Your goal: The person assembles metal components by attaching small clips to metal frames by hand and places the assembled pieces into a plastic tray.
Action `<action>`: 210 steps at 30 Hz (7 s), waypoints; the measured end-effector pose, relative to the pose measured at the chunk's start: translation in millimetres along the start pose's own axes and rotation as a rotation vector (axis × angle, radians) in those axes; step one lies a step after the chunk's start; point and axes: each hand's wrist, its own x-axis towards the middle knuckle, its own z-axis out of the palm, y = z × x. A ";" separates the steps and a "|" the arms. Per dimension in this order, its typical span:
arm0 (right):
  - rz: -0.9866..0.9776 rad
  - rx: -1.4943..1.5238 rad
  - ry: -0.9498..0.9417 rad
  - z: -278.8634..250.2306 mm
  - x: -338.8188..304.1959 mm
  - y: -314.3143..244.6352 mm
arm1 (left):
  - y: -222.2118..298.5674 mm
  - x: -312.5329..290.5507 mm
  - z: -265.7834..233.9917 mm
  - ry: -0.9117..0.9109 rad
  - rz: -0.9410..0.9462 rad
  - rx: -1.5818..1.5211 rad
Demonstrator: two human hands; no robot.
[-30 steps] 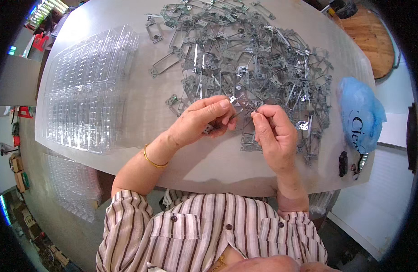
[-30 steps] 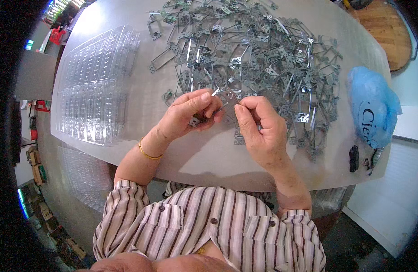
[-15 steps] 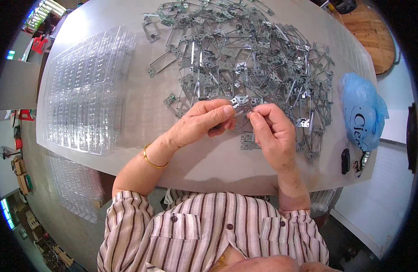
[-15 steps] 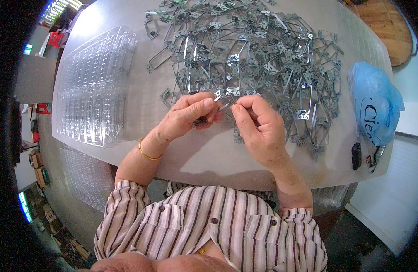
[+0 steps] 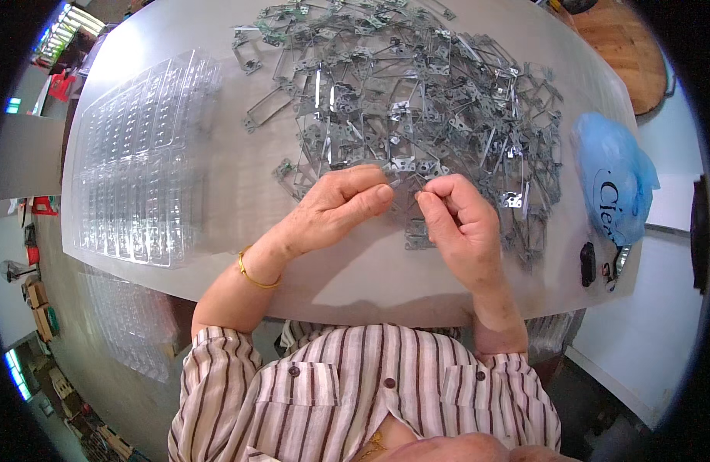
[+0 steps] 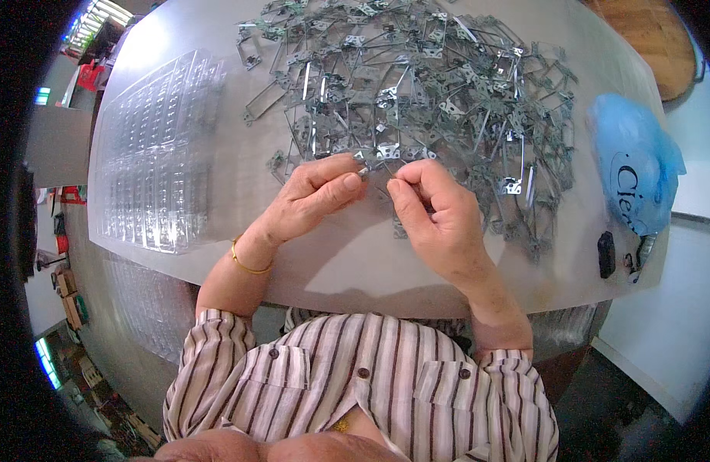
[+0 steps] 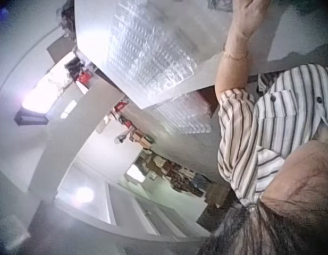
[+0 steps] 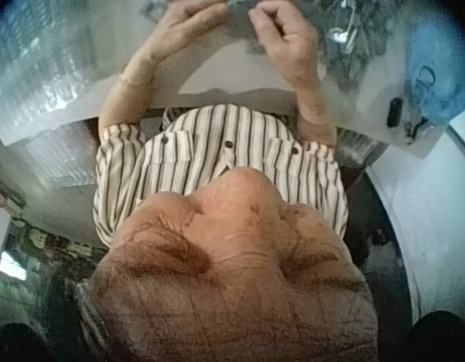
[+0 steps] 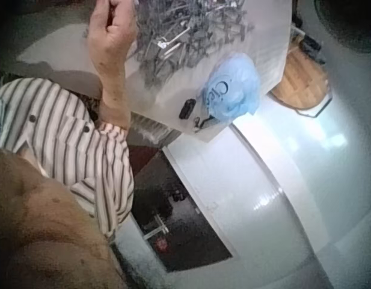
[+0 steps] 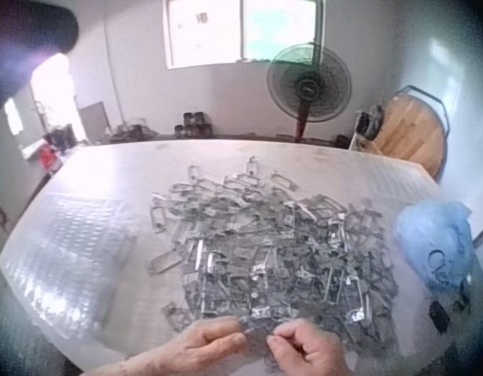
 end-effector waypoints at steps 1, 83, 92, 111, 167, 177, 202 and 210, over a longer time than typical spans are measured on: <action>0.001 0.001 0.003 0.4 -0.2 0.3 | -1.0 0.1 -0.6 0.014 0.044 0.077; 0.446 0.622 -0.339 -24.7 12.2 12.2 | 6.1 -1.7 9.8 -0.090 -0.046 -0.013; 0.334 0.322 -0.346 -28.2 14.9 14.4 | 3.3 -1.7 10.1 -0.228 0.029 0.047; -0.274 0.250 0.096 3.6 -1.0 20.8 | 3.3 -2.0 16.4 0.007 -0.173 -0.528; 0.122 0.849 -0.123 5.5 3.3 36.9 | 4.2 -1.5 1.8 -0.042 0.061 -0.566; 0.128 0.513 -0.123 -10.7 4.5 23.2 | -3.3 0.2 -2.9 0.095 0.214 -0.473; 0.194 0.505 -0.240 -10.6 -3.6 5.0 | 8.8 -1.7 16.3 -0.047 -0.161 -0.210; 0.211 0.484 -0.240 -11.1 -3.7 3.5 | 6.2 -1.5 15.8 -0.050 -0.134 -0.184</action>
